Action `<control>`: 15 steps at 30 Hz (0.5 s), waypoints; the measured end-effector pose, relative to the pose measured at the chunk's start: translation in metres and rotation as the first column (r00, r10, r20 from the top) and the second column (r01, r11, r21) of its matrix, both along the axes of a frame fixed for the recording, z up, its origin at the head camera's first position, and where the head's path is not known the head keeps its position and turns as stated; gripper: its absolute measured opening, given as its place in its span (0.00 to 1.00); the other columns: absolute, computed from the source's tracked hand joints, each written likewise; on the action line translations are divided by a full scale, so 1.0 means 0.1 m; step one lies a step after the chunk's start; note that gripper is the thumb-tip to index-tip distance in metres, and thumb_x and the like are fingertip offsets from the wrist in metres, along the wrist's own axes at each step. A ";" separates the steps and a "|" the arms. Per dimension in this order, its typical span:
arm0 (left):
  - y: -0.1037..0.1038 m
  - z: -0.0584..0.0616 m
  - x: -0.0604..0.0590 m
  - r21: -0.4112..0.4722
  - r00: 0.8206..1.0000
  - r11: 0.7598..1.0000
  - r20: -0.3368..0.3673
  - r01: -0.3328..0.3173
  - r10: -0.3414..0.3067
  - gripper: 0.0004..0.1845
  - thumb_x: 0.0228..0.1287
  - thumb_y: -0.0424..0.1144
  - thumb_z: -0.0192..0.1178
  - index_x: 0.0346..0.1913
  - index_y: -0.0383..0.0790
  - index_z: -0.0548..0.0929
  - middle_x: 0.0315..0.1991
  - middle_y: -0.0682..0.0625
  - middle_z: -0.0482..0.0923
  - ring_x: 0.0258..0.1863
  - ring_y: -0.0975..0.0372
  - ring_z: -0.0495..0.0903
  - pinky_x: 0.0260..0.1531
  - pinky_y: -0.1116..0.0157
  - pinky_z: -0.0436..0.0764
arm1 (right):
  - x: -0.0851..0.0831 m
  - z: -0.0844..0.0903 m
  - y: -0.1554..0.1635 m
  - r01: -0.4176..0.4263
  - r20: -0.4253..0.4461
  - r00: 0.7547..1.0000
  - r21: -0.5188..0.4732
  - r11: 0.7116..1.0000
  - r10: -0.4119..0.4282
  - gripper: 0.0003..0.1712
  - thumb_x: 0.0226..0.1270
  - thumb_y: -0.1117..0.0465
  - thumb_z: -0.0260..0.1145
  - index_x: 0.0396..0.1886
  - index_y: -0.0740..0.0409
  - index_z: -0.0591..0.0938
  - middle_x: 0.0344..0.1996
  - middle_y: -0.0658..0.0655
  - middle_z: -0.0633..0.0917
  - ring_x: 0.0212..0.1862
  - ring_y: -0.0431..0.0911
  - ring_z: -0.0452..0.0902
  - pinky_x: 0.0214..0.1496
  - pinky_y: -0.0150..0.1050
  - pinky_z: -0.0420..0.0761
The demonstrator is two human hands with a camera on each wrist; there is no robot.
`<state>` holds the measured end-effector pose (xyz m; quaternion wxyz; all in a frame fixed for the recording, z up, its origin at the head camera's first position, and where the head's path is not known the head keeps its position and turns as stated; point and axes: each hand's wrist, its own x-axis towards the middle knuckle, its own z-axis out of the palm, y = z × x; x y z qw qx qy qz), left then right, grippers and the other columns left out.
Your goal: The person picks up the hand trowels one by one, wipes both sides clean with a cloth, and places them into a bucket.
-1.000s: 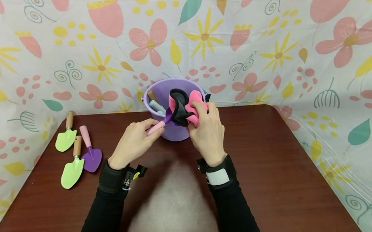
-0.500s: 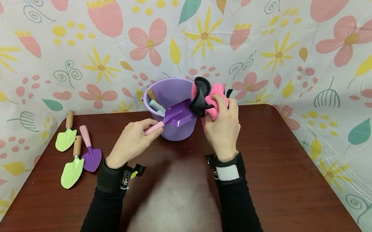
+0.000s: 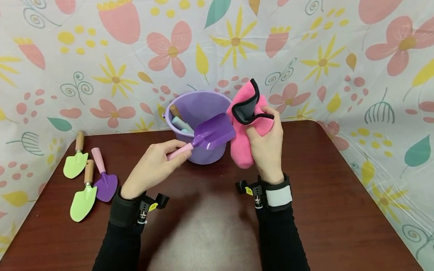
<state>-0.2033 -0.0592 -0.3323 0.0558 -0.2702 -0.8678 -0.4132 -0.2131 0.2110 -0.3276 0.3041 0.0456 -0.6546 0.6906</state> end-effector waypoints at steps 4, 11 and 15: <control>0.03 0.03 0.03 0.049 0.997 0.996 0.019 0.069 -0.070 0.07 0.68 0.51 0.61 0.43 0.55 0.83 0.23 0.57 0.75 0.21 0.65 0.72 0.25 0.64 0.73 | -0.02 -0.02 -0.04 -0.207 0.009 0.977 -0.229 0.951 0.215 0.27 0.61 0.74 0.67 0.59 0.60 0.71 0.56 0.61 0.75 0.53 0.53 0.74 0.48 0.38 0.78; 0.11 0.07 0.08 0.136 0.975 0.971 0.082 0.197 -0.209 0.11 0.70 0.57 0.56 0.39 0.57 0.81 0.23 0.55 0.76 0.18 0.63 0.71 0.21 0.63 0.72 | 0.00 -0.02 -0.18 -0.583 -0.099 0.786 -0.445 0.679 0.610 0.13 0.70 0.62 0.64 0.51 0.60 0.75 0.38 0.56 0.79 0.37 0.44 0.78 0.38 0.34 0.77; 0.14 0.05 0.08 0.170 0.957 0.955 0.122 0.242 -0.265 0.11 0.70 0.57 0.56 0.42 0.57 0.82 0.23 0.54 0.76 0.14 0.61 0.71 0.17 0.62 0.72 | 0.07 -0.04 -0.24 -0.678 -0.090 0.652 -0.513 0.526 0.753 0.12 0.68 0.53 0.67 0.44 0.56 0.80 0.34 0.53 0.80 0.36 0.42 0.78 0.39 0.33 0.76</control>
